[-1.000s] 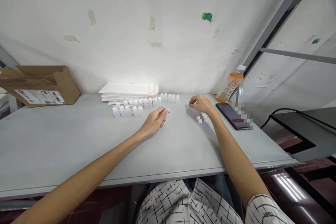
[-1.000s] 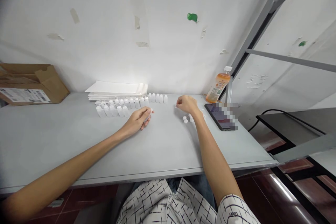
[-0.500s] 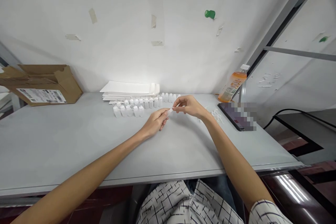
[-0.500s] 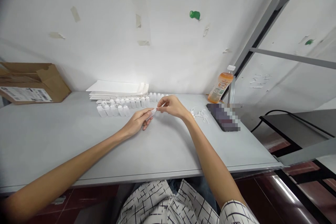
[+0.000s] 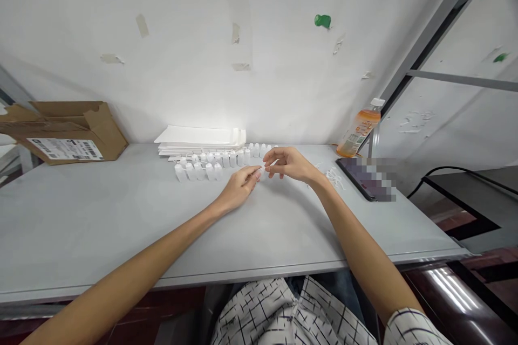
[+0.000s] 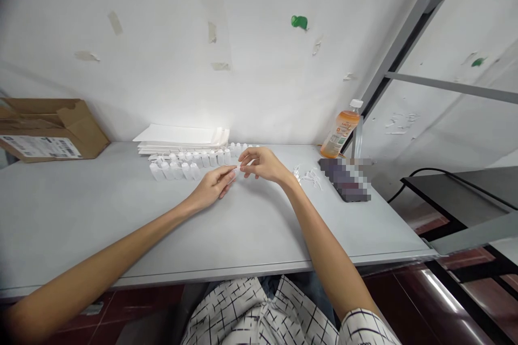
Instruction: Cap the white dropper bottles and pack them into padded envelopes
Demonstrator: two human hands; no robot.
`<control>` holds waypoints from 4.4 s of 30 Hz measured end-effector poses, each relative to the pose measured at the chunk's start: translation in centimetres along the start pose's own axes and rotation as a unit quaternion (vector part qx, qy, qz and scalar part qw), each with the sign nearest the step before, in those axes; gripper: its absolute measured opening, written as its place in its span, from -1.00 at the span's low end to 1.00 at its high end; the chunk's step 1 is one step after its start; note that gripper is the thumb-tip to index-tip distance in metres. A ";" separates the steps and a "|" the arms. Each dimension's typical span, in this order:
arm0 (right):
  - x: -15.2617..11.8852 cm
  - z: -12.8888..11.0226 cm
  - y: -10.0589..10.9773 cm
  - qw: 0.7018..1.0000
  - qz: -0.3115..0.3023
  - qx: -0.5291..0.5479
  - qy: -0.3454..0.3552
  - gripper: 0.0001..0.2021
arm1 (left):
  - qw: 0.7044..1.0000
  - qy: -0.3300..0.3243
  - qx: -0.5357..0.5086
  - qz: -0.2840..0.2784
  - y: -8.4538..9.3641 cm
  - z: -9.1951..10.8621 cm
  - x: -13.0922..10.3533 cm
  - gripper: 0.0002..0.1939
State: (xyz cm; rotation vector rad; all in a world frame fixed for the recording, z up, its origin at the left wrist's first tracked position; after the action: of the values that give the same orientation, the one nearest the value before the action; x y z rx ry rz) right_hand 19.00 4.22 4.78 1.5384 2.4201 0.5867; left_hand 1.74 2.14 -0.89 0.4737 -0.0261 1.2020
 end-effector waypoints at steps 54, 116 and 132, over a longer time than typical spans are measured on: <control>0.0 -0.3 -0.6 0.986 0.054 0.142 0.065 -0.71 | 0.970 -0.164 0.160 0.082 2.0 2.4 0.3 -0.63; 0.7 1.0 -2.4 0.957 0.000 0.287 0.040 -0.75 | 0.796 -0.443 0.400 0.104 3.1 2.2 -0.3 -0.59; -0.3 -1.0 -2.9 0.980 0.044 0.162 0.107 -0.62 | 0.967 -0.219 0.109 0.066 4.2 3.9 0.5 -0.77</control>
State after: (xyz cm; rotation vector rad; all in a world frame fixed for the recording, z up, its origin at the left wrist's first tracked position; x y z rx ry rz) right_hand 16.35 2.63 4.43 1.7976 2.7304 0.4057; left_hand -0.95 2.34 4.17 0.9377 -0.3126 1.2159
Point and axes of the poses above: each hand's wrist, its own x-axis towards the middle knuckle, its own y-axis out of the back of the hand, z = x × y, the point moved 3 cm from there along x, towards the middle knuckle, and after that the axes turned 4 degrees about -y, right-handed, at the moved point
